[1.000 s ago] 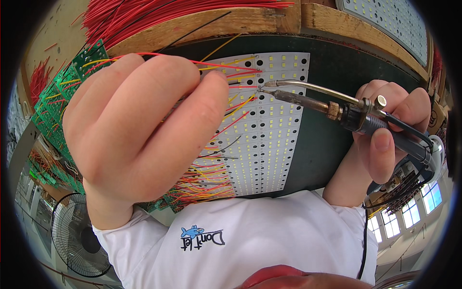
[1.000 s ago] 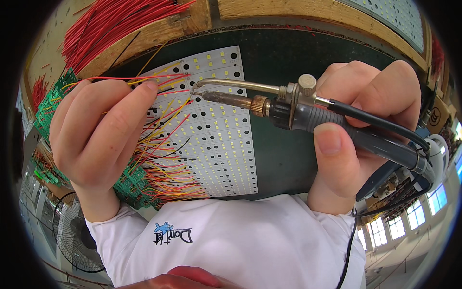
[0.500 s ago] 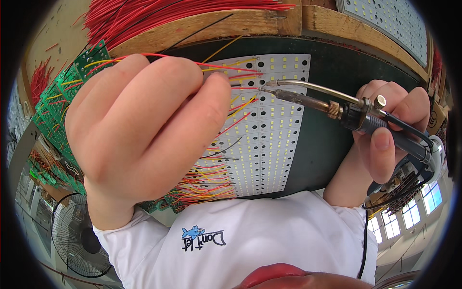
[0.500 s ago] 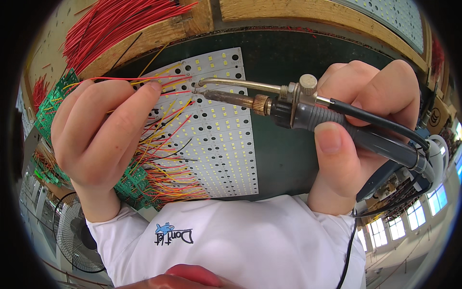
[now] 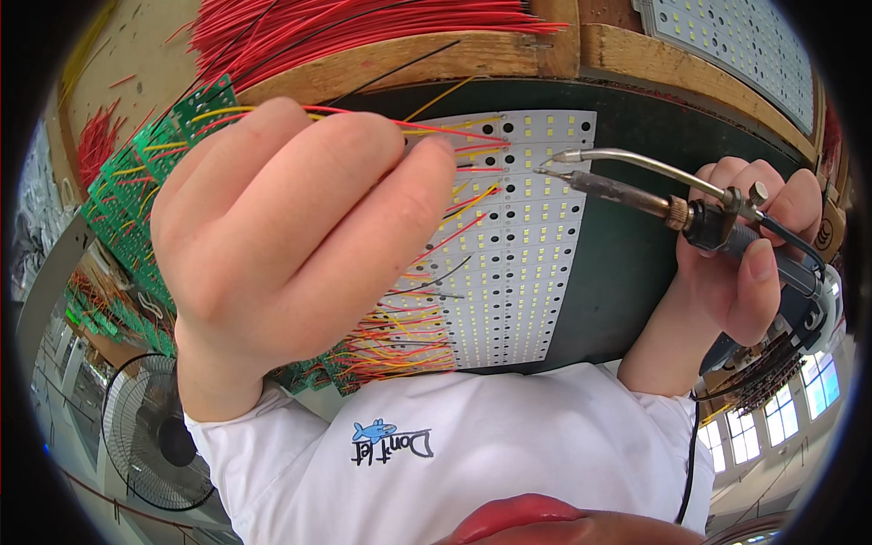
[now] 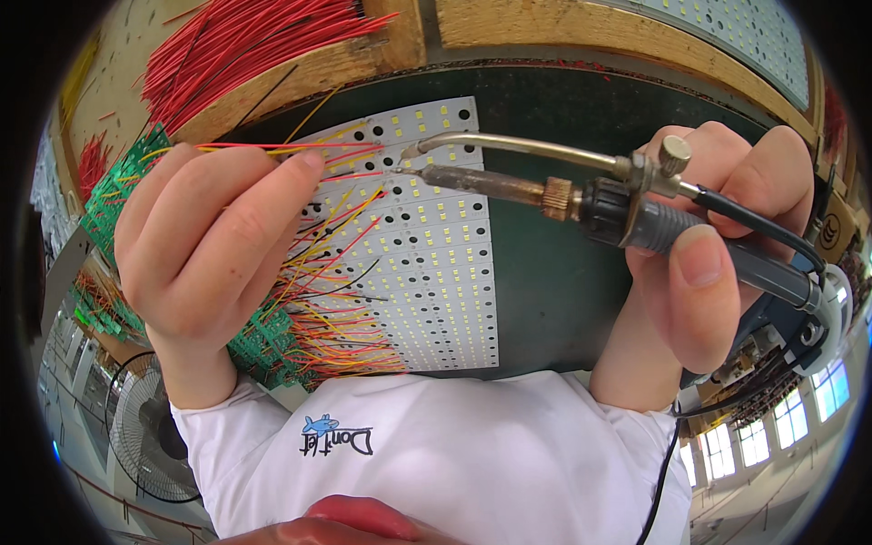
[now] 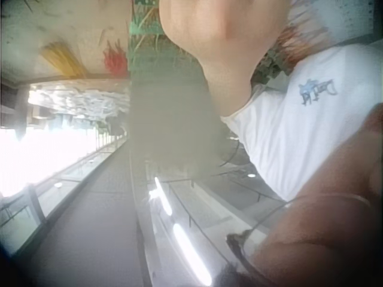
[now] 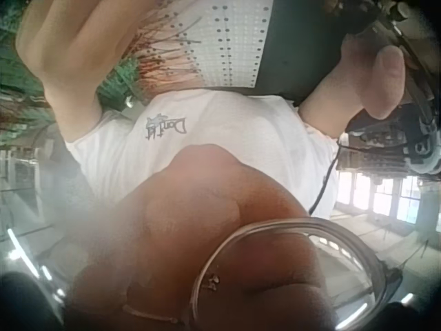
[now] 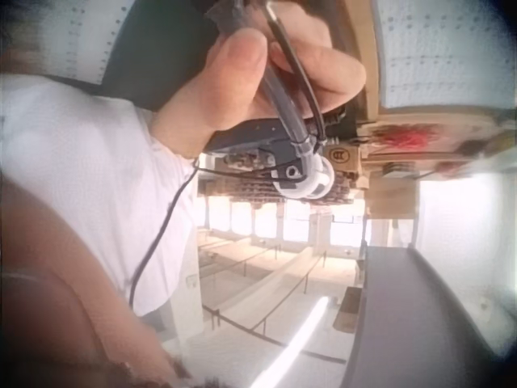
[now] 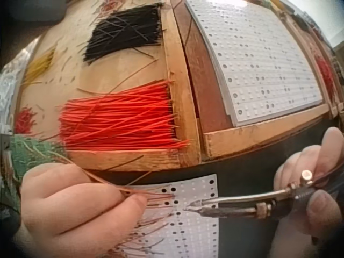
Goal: The person holds wires and circuit boards, then solders the wires to the LED circuit board panel using a soldering iron.
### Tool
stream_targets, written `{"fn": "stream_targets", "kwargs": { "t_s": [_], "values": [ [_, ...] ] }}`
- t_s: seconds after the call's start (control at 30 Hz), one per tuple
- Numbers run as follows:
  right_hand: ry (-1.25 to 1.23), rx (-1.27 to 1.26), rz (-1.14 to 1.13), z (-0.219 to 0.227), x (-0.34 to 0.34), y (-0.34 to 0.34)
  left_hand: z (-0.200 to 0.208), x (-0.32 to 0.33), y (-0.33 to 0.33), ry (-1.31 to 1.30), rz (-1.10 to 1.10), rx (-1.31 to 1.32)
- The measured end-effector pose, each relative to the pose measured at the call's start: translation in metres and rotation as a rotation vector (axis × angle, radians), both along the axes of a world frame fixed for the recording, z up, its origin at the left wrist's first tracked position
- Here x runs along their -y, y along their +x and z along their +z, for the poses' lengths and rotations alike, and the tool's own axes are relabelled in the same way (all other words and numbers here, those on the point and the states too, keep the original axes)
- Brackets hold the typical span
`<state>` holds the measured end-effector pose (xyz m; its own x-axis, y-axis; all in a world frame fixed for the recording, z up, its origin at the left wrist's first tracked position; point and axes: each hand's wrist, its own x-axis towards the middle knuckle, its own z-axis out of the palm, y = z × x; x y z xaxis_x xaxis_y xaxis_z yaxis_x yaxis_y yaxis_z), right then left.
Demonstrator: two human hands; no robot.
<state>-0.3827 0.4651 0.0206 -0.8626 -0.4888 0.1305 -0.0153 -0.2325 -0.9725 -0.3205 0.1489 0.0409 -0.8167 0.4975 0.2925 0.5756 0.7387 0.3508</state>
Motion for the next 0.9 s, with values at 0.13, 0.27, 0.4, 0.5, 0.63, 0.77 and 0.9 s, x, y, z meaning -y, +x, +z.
{"fn": "stream_targets", "kwargs": {
  "t_s": [0.13,0.27,0.4,0.5,0.63,0.77,0.9],
  "values": [
    [-0.070,0.131,-0.107,0.003,0.000,0.005,0.022,0.015,-0.001,0.165,0.057,-0.120],
    [-0.061,0.137,-0.121,0.007,0.002,0.005,0.083,0.021,0.023,-0.203,0.383,0.102],
    [-0.056,0.150,-0.091,-0.001,-0.008,0.003,0.053,0.016,0.036,-0.187,0.319,0.176],
    [-0.109,0.093,-0.167,-0.004,0.004,0.002,0.038,0.004,0.043,-0.209,0.385,0.045],
    [-0.081,0.102,-0.156,-0.002,0.002,-0.001,0.028,-0.002,0.039,-0.247,0.382,-0.048],
    [-0.123,0.136,-0.309,-0.001,0.018,0.001,0.032,0.005,0.046,-0.219,0.343,-0.095],
    [-0.200,0.184,-0.306,0.001,0.008,0.007,0.037,0.010,0.051,-0.051,0.305,-0.040]
  ]
}}
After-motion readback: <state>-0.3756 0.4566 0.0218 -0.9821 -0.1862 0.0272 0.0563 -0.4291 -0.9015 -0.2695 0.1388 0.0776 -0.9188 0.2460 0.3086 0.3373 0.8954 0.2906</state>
